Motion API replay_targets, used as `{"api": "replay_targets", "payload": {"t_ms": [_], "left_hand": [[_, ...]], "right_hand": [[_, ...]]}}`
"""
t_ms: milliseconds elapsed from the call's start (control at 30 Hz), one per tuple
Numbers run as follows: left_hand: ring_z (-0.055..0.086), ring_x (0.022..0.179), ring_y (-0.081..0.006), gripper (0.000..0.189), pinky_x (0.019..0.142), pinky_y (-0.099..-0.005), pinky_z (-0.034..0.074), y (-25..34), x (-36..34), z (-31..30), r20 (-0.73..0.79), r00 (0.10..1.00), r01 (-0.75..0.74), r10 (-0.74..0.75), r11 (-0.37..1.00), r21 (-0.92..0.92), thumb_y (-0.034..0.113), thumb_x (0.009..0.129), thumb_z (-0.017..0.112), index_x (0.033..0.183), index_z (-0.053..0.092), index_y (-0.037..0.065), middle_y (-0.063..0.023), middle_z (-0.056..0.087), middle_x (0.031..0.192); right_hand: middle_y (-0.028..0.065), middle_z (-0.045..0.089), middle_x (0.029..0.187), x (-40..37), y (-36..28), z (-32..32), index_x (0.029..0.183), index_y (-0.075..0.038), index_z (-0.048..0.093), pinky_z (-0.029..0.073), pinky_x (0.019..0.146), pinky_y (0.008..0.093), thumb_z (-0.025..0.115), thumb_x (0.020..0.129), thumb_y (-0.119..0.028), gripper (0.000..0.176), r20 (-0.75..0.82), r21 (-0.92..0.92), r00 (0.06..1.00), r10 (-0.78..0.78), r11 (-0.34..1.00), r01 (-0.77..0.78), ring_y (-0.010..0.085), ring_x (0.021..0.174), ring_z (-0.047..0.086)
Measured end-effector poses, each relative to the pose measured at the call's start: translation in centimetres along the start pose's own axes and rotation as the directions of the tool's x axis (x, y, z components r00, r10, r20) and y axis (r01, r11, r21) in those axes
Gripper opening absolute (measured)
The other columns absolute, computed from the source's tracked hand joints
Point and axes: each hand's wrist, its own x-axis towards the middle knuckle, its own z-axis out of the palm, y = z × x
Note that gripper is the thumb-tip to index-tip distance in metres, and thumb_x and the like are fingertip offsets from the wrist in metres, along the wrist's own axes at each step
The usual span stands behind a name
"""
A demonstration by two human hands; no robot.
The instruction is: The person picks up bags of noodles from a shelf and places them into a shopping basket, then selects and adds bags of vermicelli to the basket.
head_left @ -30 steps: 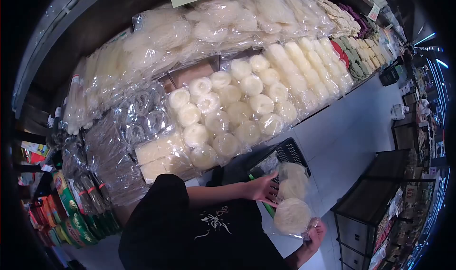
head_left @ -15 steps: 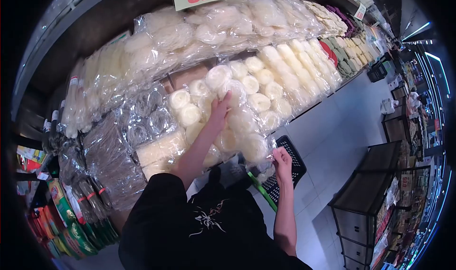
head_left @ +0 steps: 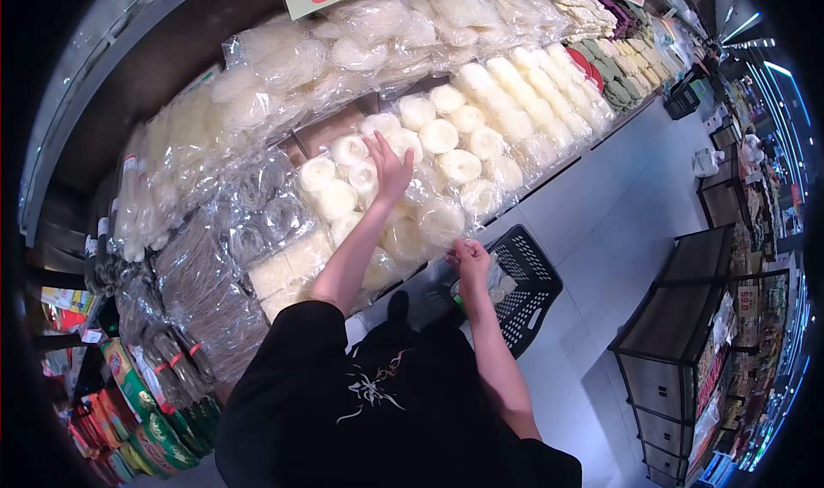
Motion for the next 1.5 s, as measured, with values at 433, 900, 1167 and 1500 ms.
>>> {"api": "replay_targets", "payload": {"t_ms": [433, 900, 1167, 1500], "left_hand": [[0.0, 0.138, -0.0524, 0.086, 0.113, -0.0501, 0.013, 1.1, 0.6, 2.1, -0.044, 0.997, 0.067, -0.061, 0.985, 0.158, 0.032, 0.091, 0.057, 0.148, 0.003, -0.002, -0.0394, -0.009, 0.146], [0.01, 0.142, -0.0404, 0.061, 0.112, -0.0573, 0.005, 7.5, -11.5, -0.3, 0.523, 0.817, -0.472, 0.242, 0.802, 0.366, 0.028, 0.091, 0.054, 0.143, 0.033, 0.004, -0.0246, 0.018, 0.151], [0.022, 0.138, -0.0409, 0.051, 0.112, -0.0562, 0.013, 11.8, -13.3, -0.3, 0.501, 0.782, -0.545, 0.371, 0.797, 0.26, 0.022, 0.089, 0.055, 0.134, 0.044, -0.002, -0.0249, 0.032, 0.145], [0.061, 0.094, -0.0302, 0.025, 0.081, -0.0389, 0.05, 11.7, -33.9, 7.2, 0.984, 0.175, -0.177, -0.044, 0.981, 0.076, 0.012, 0.086, 0.06, 0.108, 0.06, 0.002, -0.0134, 0.061, 0.102]], "right_hand": [[0.0053, 0.064, 0.085, -5.0, 1.7, -9.1, 0.103, -0.002, 0.06, 0.05, 0.062, 0.0243, 0.058, 0.091, -0.006, 0.013, 0.004, -0.017, 0.989, 0.145, 0.989, -0.145, 0.0131, 0.073, 0.063], [0.0078, 0.065, 0.073, -11.7, 11.4, -28.5, 0.086, 0.0, 0.064, 0.051, 0.062, 0.0278, 0.062, 0.08, -0.003, 0.007, -0.396, -0.707, 0.908, -0.133, 0.675, -0.209, 0.0129, 0.065, 0.063], [0.0126, 0.068, 0.084, -10.5, 10.2, -28.8, 0.092, -0.005, 0.069, 0.052, 0.076, 0.0365, 0.063, 0.076, -0.012, 0.018, -0.407, -0.554, 0.898, 0.166, 0.737, -0.387, 0.0256, 0.081, 0.068], [0.0126, 0.069, 0.081, -2.7, 17.9, -35.3, 0.09, -0.005, 0.068, 0.053, 0.07, 0.034, 0.063, 0.077, -0.015, 0.017, -0.368, -0.609, 0.892, 0.264, 0.656, -0.446, 0.0225, 0.074, 0.068]]}}
